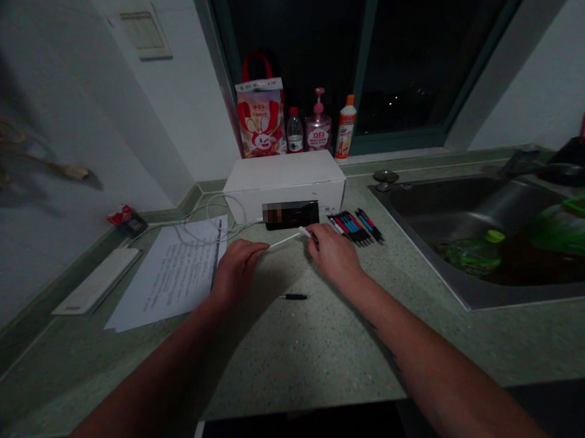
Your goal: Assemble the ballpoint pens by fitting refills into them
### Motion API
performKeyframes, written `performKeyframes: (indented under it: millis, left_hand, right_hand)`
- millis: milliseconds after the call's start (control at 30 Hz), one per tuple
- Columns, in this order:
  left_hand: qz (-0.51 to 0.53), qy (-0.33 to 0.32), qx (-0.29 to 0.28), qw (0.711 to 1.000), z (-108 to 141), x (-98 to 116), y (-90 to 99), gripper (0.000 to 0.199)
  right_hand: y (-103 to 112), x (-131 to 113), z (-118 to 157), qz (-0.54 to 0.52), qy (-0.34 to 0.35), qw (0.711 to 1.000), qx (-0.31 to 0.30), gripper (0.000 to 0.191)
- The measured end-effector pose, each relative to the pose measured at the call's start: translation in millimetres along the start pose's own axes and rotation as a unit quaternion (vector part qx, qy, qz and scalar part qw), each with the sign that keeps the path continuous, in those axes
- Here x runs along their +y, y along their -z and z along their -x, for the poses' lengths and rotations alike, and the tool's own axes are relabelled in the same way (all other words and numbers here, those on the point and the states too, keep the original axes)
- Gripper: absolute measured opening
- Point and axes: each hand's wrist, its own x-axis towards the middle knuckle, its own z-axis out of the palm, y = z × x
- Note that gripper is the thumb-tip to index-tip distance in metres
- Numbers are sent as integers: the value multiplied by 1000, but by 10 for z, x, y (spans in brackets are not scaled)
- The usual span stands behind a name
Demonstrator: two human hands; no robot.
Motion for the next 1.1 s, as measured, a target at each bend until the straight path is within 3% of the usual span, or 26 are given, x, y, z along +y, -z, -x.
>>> performKeyframes:
  millis: [100,467,667,833,900,1000,1100]
  left_hand:
    - [-17,2,24,1000,3,-21,6,29]
    - [-64,-6,11,998,0,-4,9,28]
    - [22,-16,-14,1000,50,36,-89,22]
    - [54,87,49,993,89,20,-193,76]
    - [42,62,10,997,92,34,-177,66]
    - [55,-28,-118,991,101,95,-128,36]
    - [84,-93,-221,967,115,174,-108,34]
  right_hand:
    - [0,-12,8,2,18,1000,5,26]
    - [-2,-25,22,41,81,996,-16,24]
    - [-32,-91,41,14,162,985,-66,20]
    - [-47,-101,54,2,61,998,-28,28]
    - [-37,-103,49,-19,27,999,-3,39]
    - [-19,-115,40,-58,2,998,8,53]
    - [-8,-123,39,-72,-2,997,8,57]
